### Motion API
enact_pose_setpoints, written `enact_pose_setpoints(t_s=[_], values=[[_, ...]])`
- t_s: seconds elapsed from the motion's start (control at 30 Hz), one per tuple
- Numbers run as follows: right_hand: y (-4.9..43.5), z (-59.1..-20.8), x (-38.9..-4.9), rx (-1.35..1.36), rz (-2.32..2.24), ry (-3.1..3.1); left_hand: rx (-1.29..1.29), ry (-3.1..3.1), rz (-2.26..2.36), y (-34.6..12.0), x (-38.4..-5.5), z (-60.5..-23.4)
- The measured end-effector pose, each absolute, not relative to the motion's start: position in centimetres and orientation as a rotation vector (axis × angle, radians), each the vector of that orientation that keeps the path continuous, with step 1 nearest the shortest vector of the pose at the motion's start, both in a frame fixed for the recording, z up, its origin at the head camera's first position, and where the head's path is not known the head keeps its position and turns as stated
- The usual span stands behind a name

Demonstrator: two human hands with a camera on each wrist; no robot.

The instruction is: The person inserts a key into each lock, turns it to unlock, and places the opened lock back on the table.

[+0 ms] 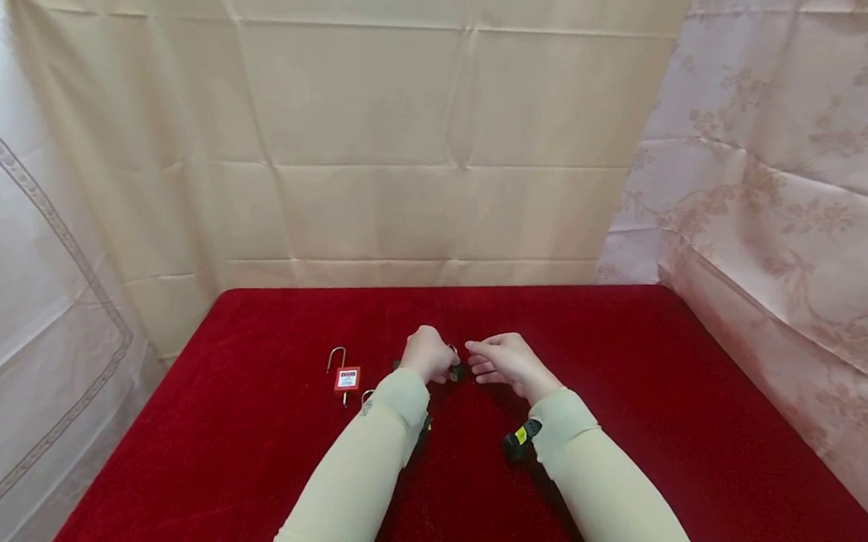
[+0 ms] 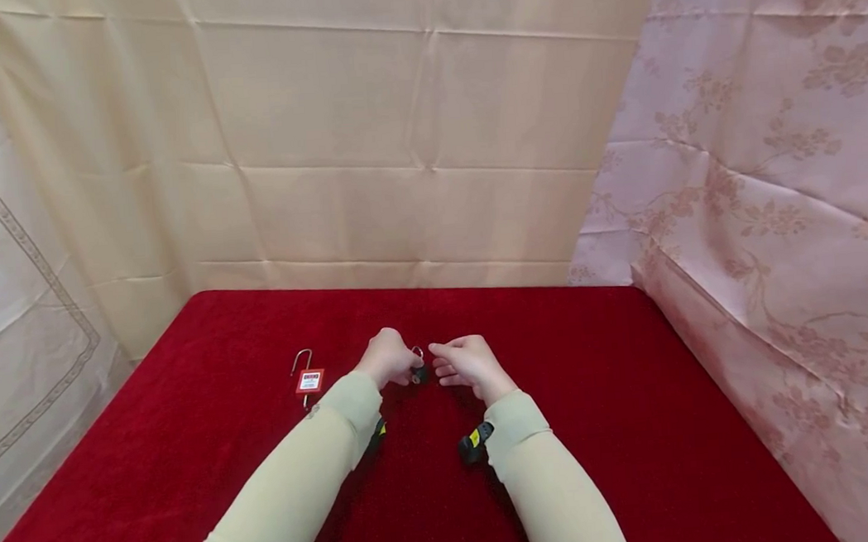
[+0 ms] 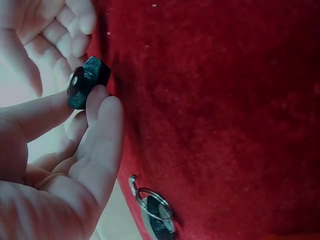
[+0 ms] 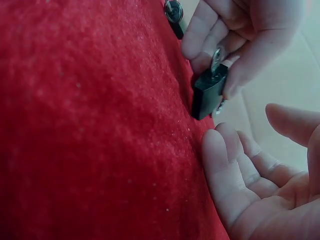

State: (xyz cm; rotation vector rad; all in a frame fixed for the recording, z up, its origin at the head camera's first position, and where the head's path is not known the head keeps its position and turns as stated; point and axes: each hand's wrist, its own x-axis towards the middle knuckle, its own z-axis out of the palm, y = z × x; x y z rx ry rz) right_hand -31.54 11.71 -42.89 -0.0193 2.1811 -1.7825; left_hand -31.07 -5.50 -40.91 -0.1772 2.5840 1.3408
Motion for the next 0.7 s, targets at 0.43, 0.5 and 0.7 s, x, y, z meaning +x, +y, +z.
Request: enact_pose_setpoints(t_s=[0.43, 0.5, 0.7], values=[[12.0, -43.0, -31.7, -0.013, -1.771, 2.190, -0.219, 2.683, 1.135, -5.2, -30.8, -40.1], [12.1, -42.9, -31.6, -0.018, -1.772, 2.189, -0.224, 2.688, 1.125, -5.4, -30.7, -39.9], [13.0, -41.6, -31.2, -0.063, -1.784, 2.231, -0.114, 2.757, 1.058, -6.5, -30.2, -38.3]])
